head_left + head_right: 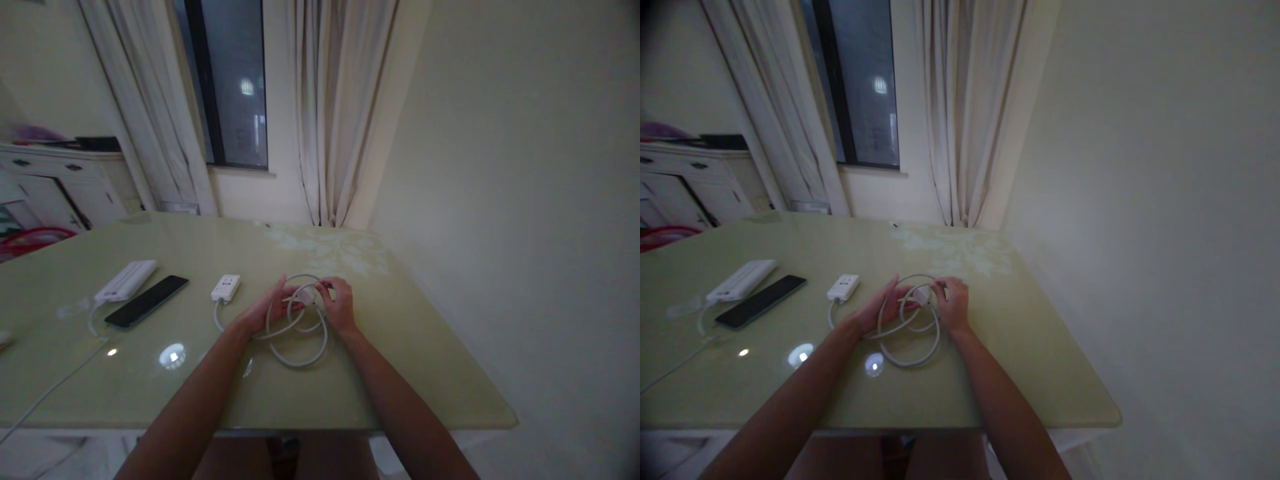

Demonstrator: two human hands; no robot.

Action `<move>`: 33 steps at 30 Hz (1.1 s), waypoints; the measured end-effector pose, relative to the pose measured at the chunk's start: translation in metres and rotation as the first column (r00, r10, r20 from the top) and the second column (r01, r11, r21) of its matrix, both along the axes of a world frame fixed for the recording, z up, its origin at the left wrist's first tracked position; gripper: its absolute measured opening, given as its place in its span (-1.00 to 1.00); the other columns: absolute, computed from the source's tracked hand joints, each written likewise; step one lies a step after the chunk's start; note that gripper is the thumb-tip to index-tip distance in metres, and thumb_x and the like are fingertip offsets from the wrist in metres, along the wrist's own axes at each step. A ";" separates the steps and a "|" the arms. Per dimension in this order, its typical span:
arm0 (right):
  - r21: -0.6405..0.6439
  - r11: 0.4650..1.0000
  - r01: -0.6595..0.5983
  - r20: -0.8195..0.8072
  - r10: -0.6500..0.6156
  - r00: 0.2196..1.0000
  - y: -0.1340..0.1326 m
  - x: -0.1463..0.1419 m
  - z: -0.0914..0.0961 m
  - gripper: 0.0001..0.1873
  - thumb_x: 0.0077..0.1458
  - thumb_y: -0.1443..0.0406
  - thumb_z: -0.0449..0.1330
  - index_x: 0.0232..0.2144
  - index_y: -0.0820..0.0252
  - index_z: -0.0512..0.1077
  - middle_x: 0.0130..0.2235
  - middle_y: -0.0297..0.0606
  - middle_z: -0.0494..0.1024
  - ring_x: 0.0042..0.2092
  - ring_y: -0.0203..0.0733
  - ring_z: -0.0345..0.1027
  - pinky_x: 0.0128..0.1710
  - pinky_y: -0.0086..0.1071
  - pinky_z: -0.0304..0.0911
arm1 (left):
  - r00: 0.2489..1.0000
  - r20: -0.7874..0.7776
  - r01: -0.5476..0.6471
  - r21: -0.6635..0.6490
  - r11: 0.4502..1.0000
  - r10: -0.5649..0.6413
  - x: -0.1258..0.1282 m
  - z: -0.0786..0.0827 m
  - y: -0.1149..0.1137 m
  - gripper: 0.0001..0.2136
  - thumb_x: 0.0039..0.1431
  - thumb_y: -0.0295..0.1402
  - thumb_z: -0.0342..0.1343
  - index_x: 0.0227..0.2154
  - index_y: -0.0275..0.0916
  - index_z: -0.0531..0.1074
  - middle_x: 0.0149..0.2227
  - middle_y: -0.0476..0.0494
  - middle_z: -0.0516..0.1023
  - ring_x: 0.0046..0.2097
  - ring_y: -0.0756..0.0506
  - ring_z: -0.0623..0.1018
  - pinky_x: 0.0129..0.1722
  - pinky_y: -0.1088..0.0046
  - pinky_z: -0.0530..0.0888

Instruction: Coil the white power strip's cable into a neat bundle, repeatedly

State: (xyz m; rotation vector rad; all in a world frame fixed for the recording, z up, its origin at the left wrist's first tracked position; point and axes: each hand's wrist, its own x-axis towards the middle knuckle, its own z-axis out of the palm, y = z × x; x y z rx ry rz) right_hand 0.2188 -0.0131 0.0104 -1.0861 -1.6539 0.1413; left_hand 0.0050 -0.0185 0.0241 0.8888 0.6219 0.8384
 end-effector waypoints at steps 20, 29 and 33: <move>-0.333 0.934 -0.126 0.157 0.187 0.970 0.003 -0.002 -0.009 -0.68 0.05 0.38 0.27 -0.10 0.11 0.50 -0.29 -0.33 0.60 -0.43 -0.29 0.38 -0.37 -0.43 0.26 | 0.711 -0.098 -0.642 0.316 0.699 0.697 0.004 -0.013 0.014 -0.65 0.15 -0.29 0.30 -0.01 -0.22 0.46 -0.08 -0.25 0.66 -0.04 -0.12 0.62 0.05 0.34 0.47; -0.345 0.926 -0.155 0.276 0.258 0.926 0.002 0.006 -0.006 -0.53 0.05 0.45 0.21 0.03 0.07 0.50 -0.22 -0.28 0.64 -0.26 -0.19 0.49 -0.22 -0.40 0.33 | 0.064 -0.504 -0.312 0.810 0.497 0.861 -0.026 -0.003 0.011 -0.70 0.21 -0.32 0.14 0.00 -0.14 0.49 0.12 -0.31 0.52 0.22 -0.34 0.41 0.27 0.00 0.18; -0.170 0.968 -0.185 0.142 0.210 0.967 0.004 0.010 0.001 -0.63 0.16 0.36 0.19 0.03 0.05 0.50 -0.12 -0.26 0.64 -0.22 -0.21 0.48 -0.14 -0.36 0.35 | -0.328 -0.596 -0.202 0.802 0.562 0.733 -0.045 -0.007 0.005 -0.56 0.24 -0.27 0.07 0.15 -0.26 0.39 0.21 -0.48 0.40 0.26 -0.48 0.31 0.20 -0.18 0.18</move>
